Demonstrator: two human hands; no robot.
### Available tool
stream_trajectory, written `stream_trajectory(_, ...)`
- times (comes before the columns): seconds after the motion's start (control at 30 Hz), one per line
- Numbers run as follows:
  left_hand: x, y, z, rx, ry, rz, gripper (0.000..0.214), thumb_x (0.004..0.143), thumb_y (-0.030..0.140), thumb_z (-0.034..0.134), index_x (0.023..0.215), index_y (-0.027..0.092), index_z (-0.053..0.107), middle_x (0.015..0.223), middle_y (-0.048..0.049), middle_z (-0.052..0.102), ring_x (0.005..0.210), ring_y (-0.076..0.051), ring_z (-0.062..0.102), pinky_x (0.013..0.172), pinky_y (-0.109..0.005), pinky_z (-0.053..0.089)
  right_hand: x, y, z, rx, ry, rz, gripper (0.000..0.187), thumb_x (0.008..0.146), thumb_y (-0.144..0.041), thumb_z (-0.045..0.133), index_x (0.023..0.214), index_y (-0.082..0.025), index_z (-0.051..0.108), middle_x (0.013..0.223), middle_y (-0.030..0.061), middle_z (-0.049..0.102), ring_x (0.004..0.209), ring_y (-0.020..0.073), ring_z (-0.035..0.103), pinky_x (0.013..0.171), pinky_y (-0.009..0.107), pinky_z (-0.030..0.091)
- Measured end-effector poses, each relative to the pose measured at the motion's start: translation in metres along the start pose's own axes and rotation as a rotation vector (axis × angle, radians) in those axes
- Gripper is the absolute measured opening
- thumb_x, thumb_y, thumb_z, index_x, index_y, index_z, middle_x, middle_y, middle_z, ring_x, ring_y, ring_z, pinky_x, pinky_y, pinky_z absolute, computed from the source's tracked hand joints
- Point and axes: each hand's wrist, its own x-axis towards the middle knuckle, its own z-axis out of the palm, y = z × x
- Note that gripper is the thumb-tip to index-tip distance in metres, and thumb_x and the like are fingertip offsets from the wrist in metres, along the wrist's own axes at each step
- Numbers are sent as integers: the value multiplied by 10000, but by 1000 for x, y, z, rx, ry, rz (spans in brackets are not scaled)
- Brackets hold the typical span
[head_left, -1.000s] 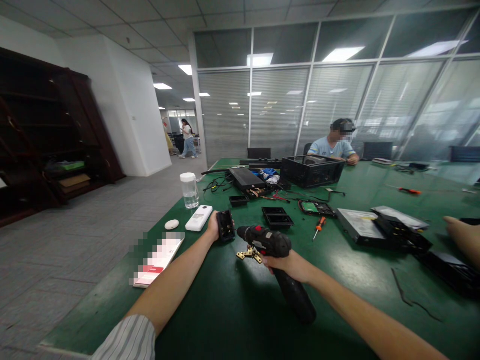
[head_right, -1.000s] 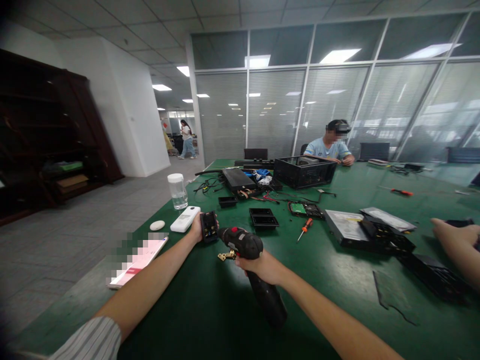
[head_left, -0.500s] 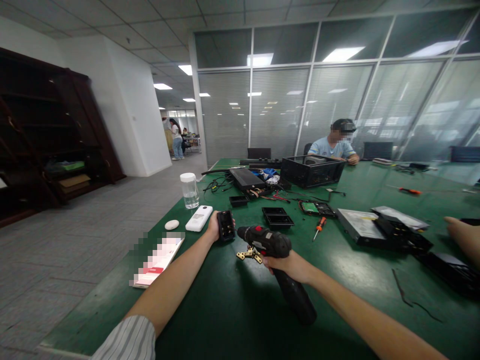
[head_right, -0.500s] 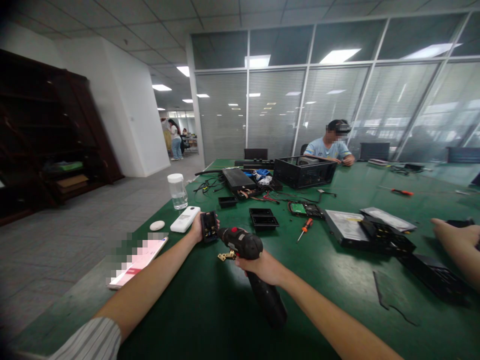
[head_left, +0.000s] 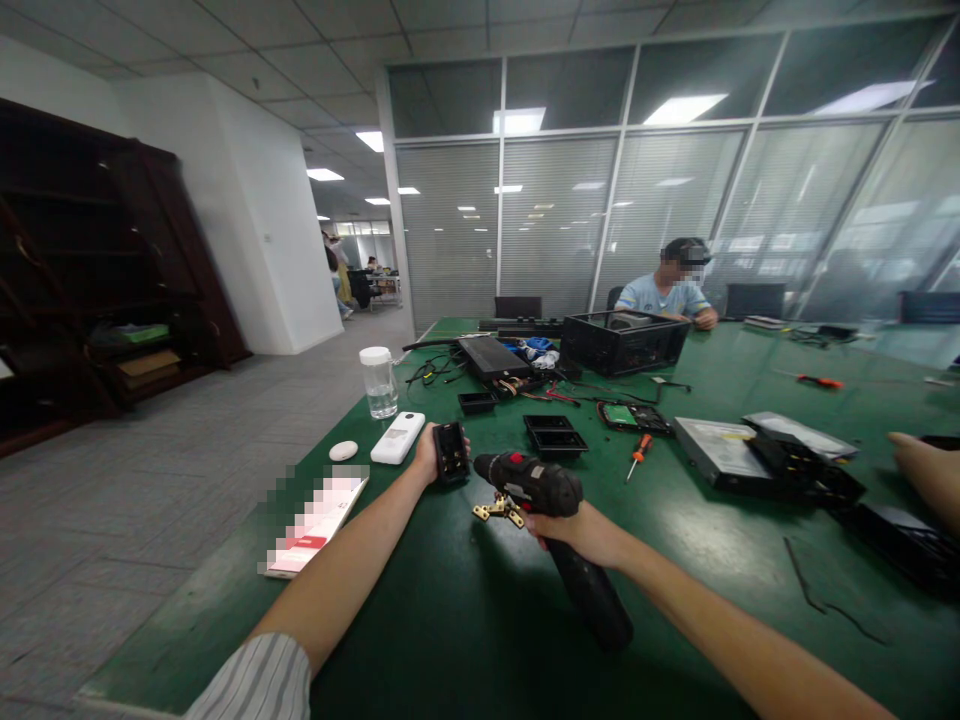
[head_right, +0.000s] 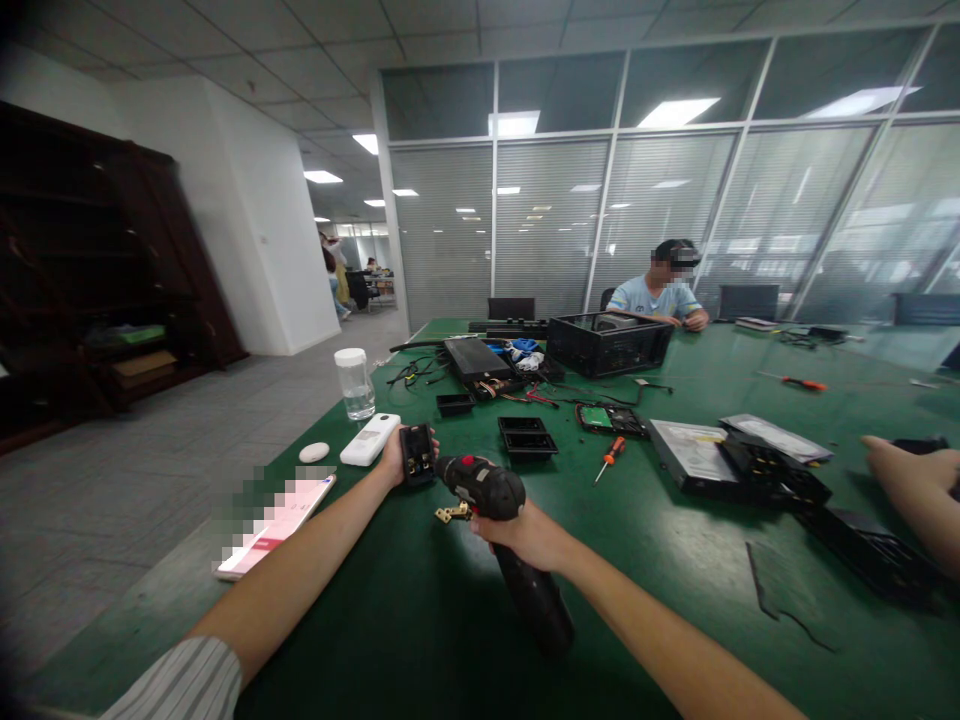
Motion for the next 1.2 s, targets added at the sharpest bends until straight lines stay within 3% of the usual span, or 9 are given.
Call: stream_trajectory(1.2, -6, 1, 4, 24, 12, 10, 463, 833, 357, 350, 967, 48, 667, 699, -153, 683, 585, -263, 657, 526, -370, 507, 2, 8, -1, 37, -25, -49, 317, 800, -465, 640, 832, -159, 562, 668, -15, 527, 610, 127, 477, 573, 264, 381)
